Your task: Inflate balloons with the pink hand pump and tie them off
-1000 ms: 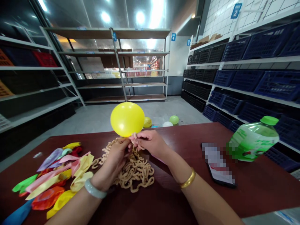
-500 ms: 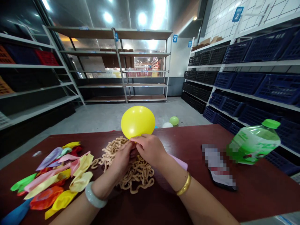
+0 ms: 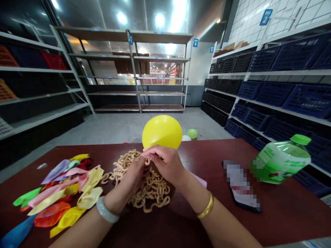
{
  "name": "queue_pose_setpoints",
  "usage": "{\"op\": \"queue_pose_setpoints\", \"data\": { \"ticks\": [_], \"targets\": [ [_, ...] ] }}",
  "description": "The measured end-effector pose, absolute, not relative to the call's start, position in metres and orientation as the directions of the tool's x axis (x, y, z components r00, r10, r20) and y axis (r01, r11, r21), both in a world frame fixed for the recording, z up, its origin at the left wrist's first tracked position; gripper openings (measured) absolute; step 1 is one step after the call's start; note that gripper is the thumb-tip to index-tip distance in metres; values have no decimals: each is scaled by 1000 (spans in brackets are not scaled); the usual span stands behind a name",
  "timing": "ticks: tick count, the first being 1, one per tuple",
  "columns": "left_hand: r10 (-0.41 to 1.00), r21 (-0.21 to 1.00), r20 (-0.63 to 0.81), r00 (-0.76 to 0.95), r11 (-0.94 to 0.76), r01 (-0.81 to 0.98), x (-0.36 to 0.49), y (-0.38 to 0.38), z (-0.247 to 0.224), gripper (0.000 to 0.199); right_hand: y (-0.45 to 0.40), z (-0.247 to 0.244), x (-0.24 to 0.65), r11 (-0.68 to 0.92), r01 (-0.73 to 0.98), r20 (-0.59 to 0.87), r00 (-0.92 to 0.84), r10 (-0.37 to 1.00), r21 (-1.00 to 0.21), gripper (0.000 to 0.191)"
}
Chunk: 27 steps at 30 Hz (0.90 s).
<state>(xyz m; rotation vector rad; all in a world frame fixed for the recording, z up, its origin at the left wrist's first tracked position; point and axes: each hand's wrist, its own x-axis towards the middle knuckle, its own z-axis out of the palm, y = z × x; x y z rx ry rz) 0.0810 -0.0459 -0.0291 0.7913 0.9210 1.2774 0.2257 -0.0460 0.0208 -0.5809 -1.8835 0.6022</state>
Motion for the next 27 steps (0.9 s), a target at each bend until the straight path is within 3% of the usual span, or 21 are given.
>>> {"op": "queue_pose_setpoints", "data": {
  "ticks": [4,8,12,20,27],
  "targets": [
    [990,932,-132,50,141,-333,86,-53,-24,33,-43,23,225,833,25,764,-386,518,-552,15],
    [982,938,-109,154,153,-312,88,-61,-16,35,-36,20,227,823,64,767,-329,551,-564,15],
    [969,922,-80,235,162,-353,88,-61,-18,37,-33,20,230,821,95,759,-335,559,-563,15],
    [962,821,-87,258,216,-528,85,-64,-8,64,-39,26,236,862,168,725,-479,496,-479,19],
    [984,826,-139,114,178,-534,86,-61,-14,43,-42,30,235,899,278,579,-692,432,-338,23]
  ]
}}
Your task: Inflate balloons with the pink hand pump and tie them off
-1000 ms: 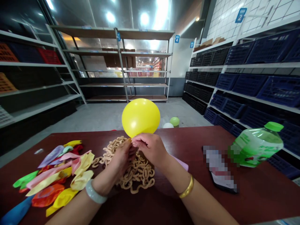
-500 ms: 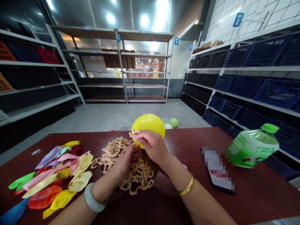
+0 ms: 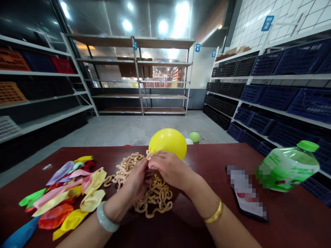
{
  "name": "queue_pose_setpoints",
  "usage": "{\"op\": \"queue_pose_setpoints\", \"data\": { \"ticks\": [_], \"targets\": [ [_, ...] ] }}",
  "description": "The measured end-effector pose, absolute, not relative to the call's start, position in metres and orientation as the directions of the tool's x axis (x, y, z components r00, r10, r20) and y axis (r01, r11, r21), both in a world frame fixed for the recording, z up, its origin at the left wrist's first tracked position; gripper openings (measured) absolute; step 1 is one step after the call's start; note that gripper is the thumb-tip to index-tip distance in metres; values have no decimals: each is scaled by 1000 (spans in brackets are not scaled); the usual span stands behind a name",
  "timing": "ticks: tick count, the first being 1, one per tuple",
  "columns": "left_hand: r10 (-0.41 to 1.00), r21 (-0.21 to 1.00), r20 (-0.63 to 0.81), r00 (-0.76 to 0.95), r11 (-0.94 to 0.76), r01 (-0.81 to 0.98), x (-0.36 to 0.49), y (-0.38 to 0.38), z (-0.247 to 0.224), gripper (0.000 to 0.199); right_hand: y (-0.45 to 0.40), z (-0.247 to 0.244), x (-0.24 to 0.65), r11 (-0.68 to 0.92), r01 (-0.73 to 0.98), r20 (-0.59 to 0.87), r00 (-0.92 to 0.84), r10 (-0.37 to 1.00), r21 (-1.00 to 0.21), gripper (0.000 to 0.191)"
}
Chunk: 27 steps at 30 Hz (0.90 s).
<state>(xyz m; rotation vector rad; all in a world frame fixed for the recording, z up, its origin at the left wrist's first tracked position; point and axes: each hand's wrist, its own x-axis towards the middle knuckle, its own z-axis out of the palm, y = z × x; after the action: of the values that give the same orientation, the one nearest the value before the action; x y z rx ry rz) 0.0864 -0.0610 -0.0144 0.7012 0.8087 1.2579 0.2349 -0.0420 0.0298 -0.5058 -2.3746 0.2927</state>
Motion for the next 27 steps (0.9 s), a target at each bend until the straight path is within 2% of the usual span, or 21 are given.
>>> {"op": "queue_pose_setpoints", "data": {
  "ticks": [3,6,12,19,22,27],
  "targets": [
    [980,808,-174,95,197,-555,85,-59,-16,37,-44,31,235,898,324,523,-731,438,-299,22],
    [975,779,-178,137,224,-585,82,-59,-16,41,-47,34,236,890,363,495,-741,455,-275,23],
    [962,809,-148,231,252,-531,78,-62,-11,72,-50,38,239,883,382,466,-751,469,-272,23],
    [980,834,-162,116,199,-514,80,-56,-16,48,-49,33,236,891,379,451,-768,454,-250,23],
    [988,834,-150,29,142,-534,71,-49,-13,46,-50,34,237,890,369,504,-733,457,-269,24],
    [997,835,-70,-17,49,-548,54,-37,-5,43,-42,27,241,829,498,561,-622,547,-256,20]
  ]
}}
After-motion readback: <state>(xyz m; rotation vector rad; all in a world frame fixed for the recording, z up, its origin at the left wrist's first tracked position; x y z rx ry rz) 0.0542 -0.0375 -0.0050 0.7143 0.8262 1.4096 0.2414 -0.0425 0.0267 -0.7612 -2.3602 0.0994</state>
